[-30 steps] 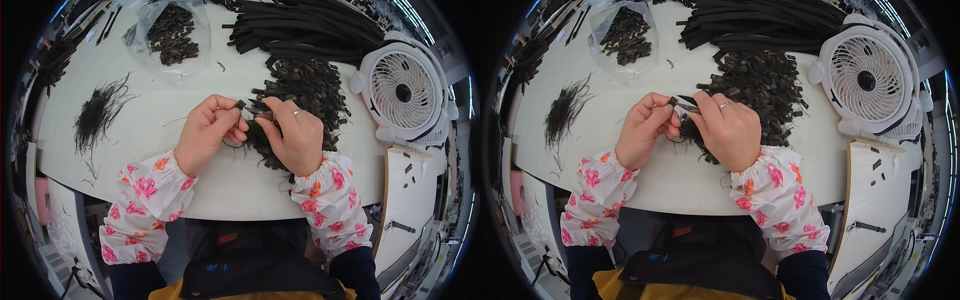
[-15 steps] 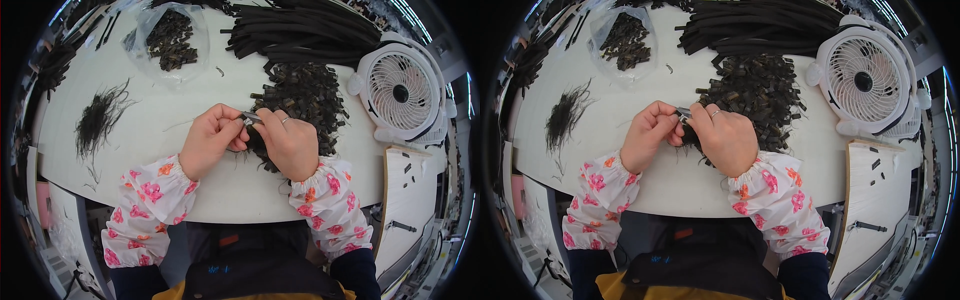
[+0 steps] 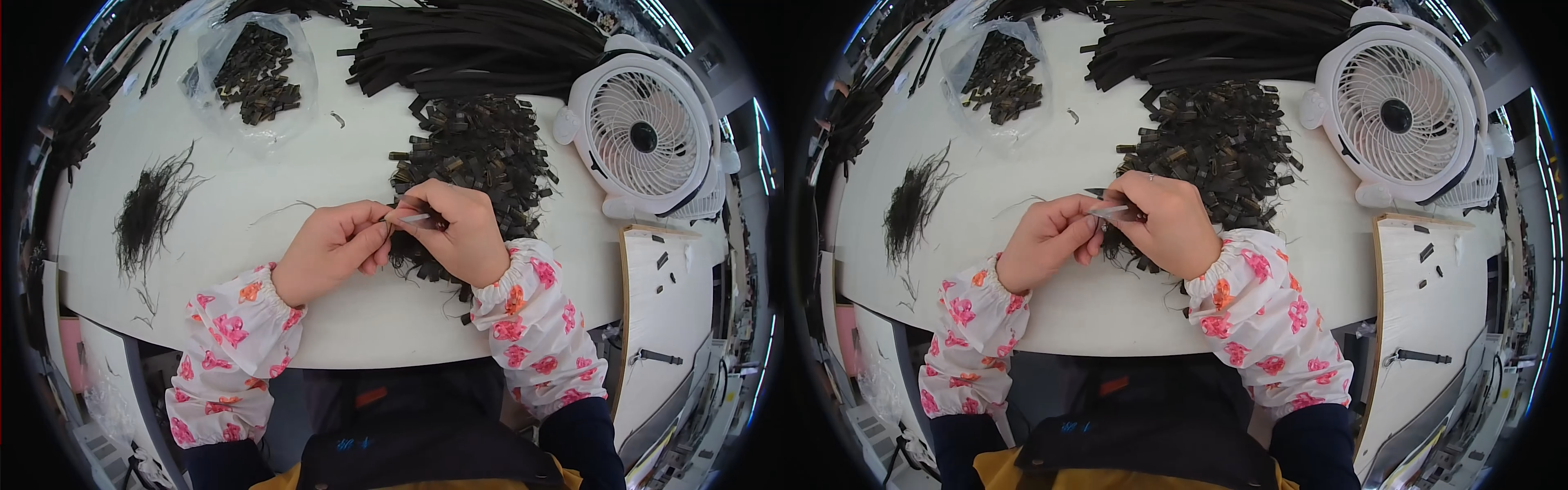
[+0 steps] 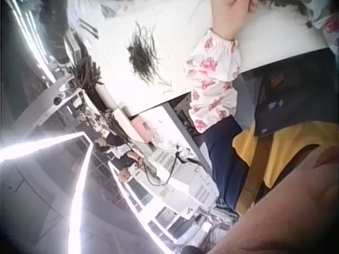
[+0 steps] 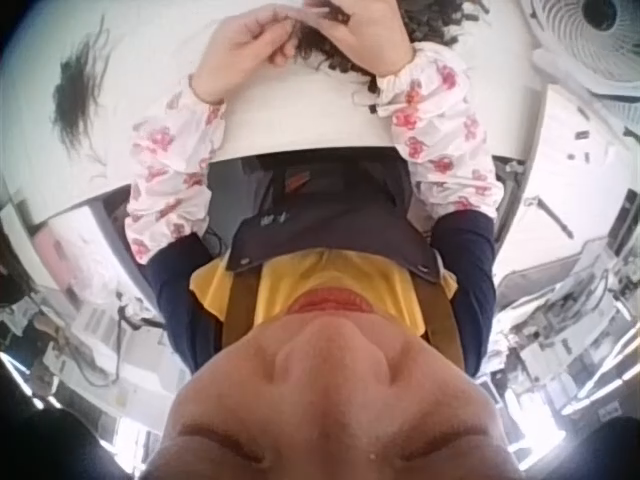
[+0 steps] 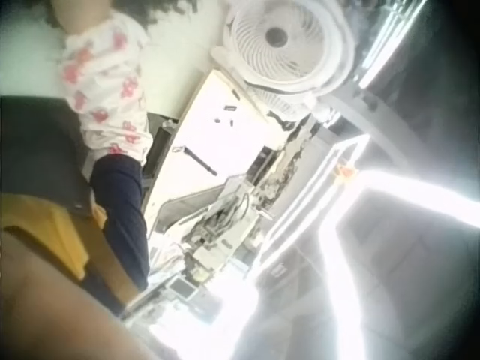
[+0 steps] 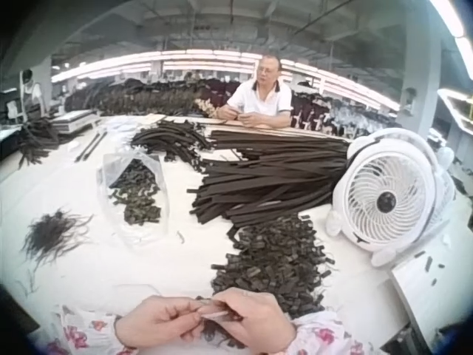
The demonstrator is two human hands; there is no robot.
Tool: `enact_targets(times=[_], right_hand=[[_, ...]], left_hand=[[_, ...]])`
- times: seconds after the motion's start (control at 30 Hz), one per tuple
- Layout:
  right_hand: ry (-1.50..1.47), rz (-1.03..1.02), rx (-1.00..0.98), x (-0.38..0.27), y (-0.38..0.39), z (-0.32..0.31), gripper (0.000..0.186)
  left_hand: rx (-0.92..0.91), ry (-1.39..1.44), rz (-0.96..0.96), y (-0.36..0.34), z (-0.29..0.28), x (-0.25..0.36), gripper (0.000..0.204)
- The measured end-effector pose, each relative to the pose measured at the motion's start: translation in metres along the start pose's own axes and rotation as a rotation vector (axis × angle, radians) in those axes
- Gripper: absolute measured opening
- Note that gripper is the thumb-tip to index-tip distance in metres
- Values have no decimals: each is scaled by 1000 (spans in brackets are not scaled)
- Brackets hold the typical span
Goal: The recorder is trimming excess threads from small black leather straps using a pair of snips.
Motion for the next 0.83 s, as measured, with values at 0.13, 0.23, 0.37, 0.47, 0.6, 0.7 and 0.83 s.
enact_targets(times=[0.13,0.23,0.37,0.47,0.6,0.7,0.83], right_hand=[[50,121,127,3,-4,-17,37],[302,-29,255,-12,-2,-24,35],[474,-120,248,-22,0,-16,34],[516,-191,259,-32,-2,-13,33],[543,-185,248,-34,-2,-12,34],[592,-185,238,-31,-1,-7,33],[473,-72,164,-19,-2,-4,28]], left_hand=[[158,4,87,1,-20,3,22],[205,182,98,0,-29,5,24],[221,241,111,0,-31,4,24],[244,247,122,0,-32,3,24],[251,198,110,-1,-27,2,23],[235,46,149,-4,-28,4,22],[278,-47,144,5,-32,14,21]])
Point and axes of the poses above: each hand's wrist, its own y-axis away from the middle knuckle, its own z-axis out of the palm, x = y × z, the point moved 10 cm from there along -y, towards the middle knuckle, and after that the axes turned 13 degrees about y, right-handed, at the moved point
